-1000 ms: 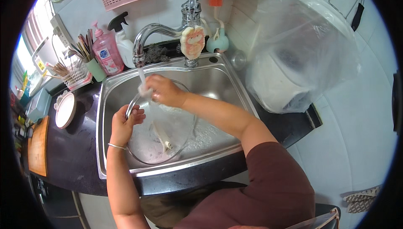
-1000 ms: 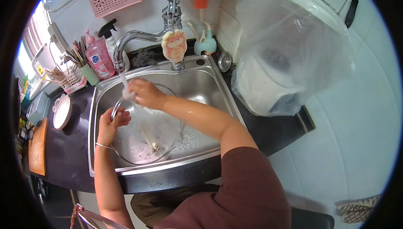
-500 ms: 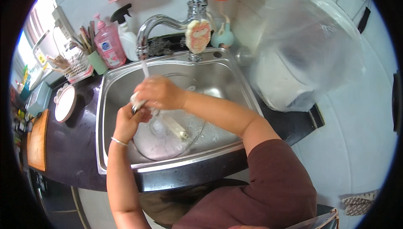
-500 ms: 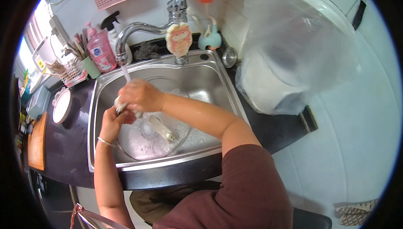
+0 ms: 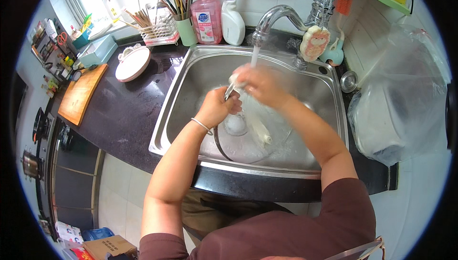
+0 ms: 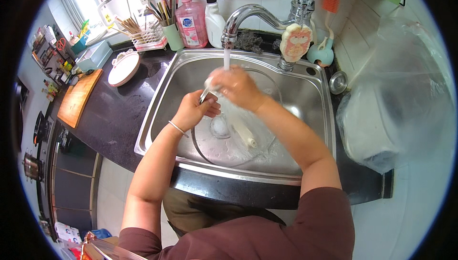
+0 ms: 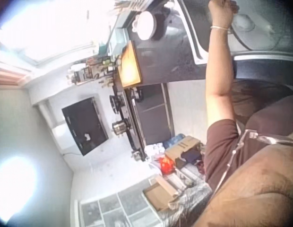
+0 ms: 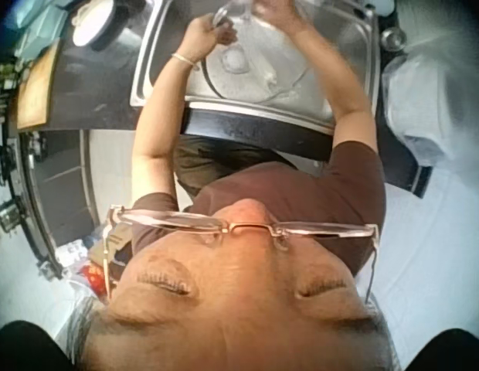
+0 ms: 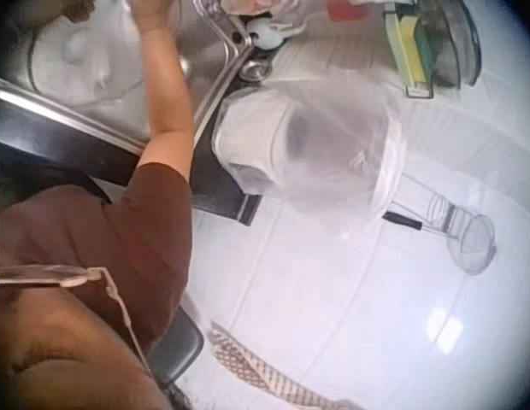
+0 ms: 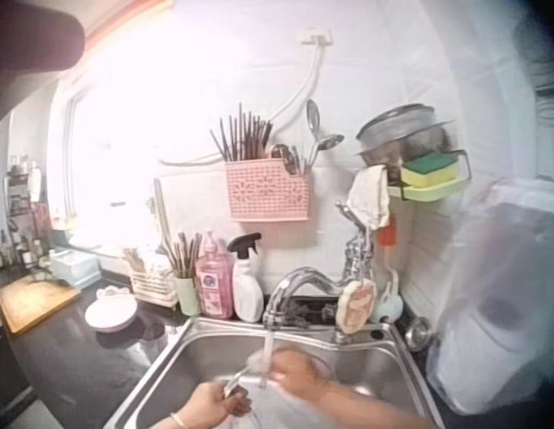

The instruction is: The person washes a glass pot lid in the kitchen sink using a sponge and running water. They scrub both sides of the lid, rinse it thoroughly, and continue cleaning until the end of the clip.

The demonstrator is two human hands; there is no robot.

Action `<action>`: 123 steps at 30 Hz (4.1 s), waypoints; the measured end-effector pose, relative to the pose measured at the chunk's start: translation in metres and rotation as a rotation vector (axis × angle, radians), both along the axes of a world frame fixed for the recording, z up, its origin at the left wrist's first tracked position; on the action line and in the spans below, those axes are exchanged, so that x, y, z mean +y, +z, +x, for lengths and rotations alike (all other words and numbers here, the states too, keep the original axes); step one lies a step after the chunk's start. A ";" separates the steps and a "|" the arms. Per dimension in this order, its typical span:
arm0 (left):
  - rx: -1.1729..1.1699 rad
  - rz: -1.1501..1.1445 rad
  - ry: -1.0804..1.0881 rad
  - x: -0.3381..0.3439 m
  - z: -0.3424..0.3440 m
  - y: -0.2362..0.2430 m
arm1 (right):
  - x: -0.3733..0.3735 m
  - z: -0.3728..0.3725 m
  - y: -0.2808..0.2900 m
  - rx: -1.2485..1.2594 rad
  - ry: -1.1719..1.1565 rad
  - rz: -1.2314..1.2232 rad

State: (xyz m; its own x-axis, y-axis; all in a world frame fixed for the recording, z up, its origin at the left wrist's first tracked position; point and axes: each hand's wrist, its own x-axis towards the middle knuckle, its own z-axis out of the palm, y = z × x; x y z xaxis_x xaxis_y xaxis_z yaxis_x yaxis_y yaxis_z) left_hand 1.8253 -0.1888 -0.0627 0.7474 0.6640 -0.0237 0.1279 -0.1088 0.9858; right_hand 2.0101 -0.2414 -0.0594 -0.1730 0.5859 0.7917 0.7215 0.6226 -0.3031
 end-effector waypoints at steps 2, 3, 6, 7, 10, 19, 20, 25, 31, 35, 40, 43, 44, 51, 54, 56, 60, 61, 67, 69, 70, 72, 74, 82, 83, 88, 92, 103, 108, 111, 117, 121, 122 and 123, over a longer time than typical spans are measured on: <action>-0.009 0.057 -0.037 -0.002 0.000 -0.003 | -0.002 -0.007 0.006 -0.161 0.021 0.071; -0.004 0.076 -0.048 0.000 0.001 -0.005 | -0.002 0.002 0.006 -0.146 0.005 0.052; -0.007 0.041 -0.035 0.006 0.001 -0.007 | -0.004 0.030 0.000 0.170 -0.123 -0.187; -0.012 0.017 -0.026 0.007 0.001 -0.006 | -0.004 0.042 -0.005 0.320 -0.183 -0.294; 0.013 0.062 -0.003 0.011 0.001 -0.001 | 0.003 0.082 -0.034 0.532 -0.247 -0.340; 0.062 0.117 -0.110 0.014 -0.011 0.010 | -0.018 0.007 0.016 -0.103 -0.084 -0.073; 0.070 0.172 -0.130 0.011 -0.013 0.015 | -0.020 -0.014 0.027 -0.212 -0.054 -0.027; 0.092 0.283 -0.151 0.017 -0.012 0.002 | -0.011 -0.020 0.025 -0.286 -0.042 -0.048; 0.003 0.080 -0.053 0.010 0.000 -0.002 | -0.020 0.077 -0.046 0.397 -0.358 -0.197; 0.012 0.071 -0.028 0.010 -0.005 -0.001 | -0.019 0.059 -0.038 0.316 -0.482 -0.166; -0.019 0.056 -0.079 0.005 -0.002 -0.006 | -0.021 -0.011 0.015 -0.024 -0.170 0.028; -0.004 0.079 -0.106 0.010 -0.002 -0.005 | -0.009 0.023 -0.014 0.235 -0.157 -0.089; 0.006 0.085 -0.117 0.011 -0.003 -0.006 | -0.015 0.030 -0.020 0.456 -0.284 -0.264; 0.033 -0.002 -0.090 0.017 -0.006 0.003 | -0.026 0.065 -0.051 0.564 -0.451 -0.388; 0.071 -0.029 -0.130 0.023 -0.015 0.007 | -0.025 0.015 -0.010 0.370 -0.289 -0.294; 0.109 -0.038 -0.192 0.019 -0.016 0.010 | -0.026 -0.015 0.008 0.095 -0.184 -0.125; 0.069 -0.065 -0.251 0.016 -0.011 -0.001 | -0.015 -0.017 -0.003 -0.074 -0.069 -0.016; 0.082 -0.063 -0.204 0.016 -0.011 -0.002 | -0.014 -0.009 -0.007 -0.103 -0.218 0.034; 0.108 -0.050 -0.029 0.014 0.004 -0.001 | -0.006 0.078 -0.078 0.295 -0.728 -0.105; 0.106 -0.036 0.023 0.014 0.002 -0.003 | -0.001 0.048 -0.076 0.648 -0.774 -0.208; 0.107 -0.046 0.069 0.015 -0.002 -0.005 | 0.002 0.025 -0.063 0.741 -0.750 -0.324; 0.102 -0.062 0.093 0.012 0.006 -0.006 | 0.004 0.010 -0.081 0.774 -0.454 -0.364; 0.114 -0.070 0.121 0.015 0.009 -0.008 | 0.003 -0.018 -0.101 0.528 -0.146 -0.258; 0.105 -0.087 0.189 0.026 0.002 -0.011 | -0.027 -0.002 -0.147 0.358 -0.350 -0.491; 0.100 -0.086 0.173 0.023 0.004 -0.012 | -0.020 0.004 -0.145 0.431 -0.481 -0.491; 0.177 0.002 0.176 0.021 0.003 -0.019 | -0.014 -0.057 -0.088 0.227 -0.172 -0.190; 0.110 -0.049 0.148 0.017 0.005 -0.013 | -0.002 -0.013 -0.094 0.386 -0.476 -0.277; 0.118 0.144 -0.005 0.012 -0.002 -0.006 | -0.013 -0.029 0.005 -0.188 -0.054 0.070; 0.105 0.229 -0.052 -0.001 0.002 -0.002 | -0.014 0.021 0.004 -0.244 -0.299 0.051; 0.084 0.197 -0.052 -0.003 0.009 -0.001 | -0.010 0.055 -0.014 -0.086 -0.461 -0.037; 0.091 0.162 -0.036 -0.001 0.003 -0.011 | -0.017 -0.014 0.015 -0.161 -0.180 0.004; 0.099 0.208 -0.071 -0.001 0.002 0.000 | -0.012 0.011 0.001 -0.087 -0.272 0.103; 0.087 0.181 -0.079 -0.004 0.002 0.000 | -0.007 0.032 -0.008 -0.056 -0.324 0.072; 0.078 0.185 -0.081 -0.003 0.003 0.000 | -0.007 0.049 -0.023 0.085 -0.358 -0.006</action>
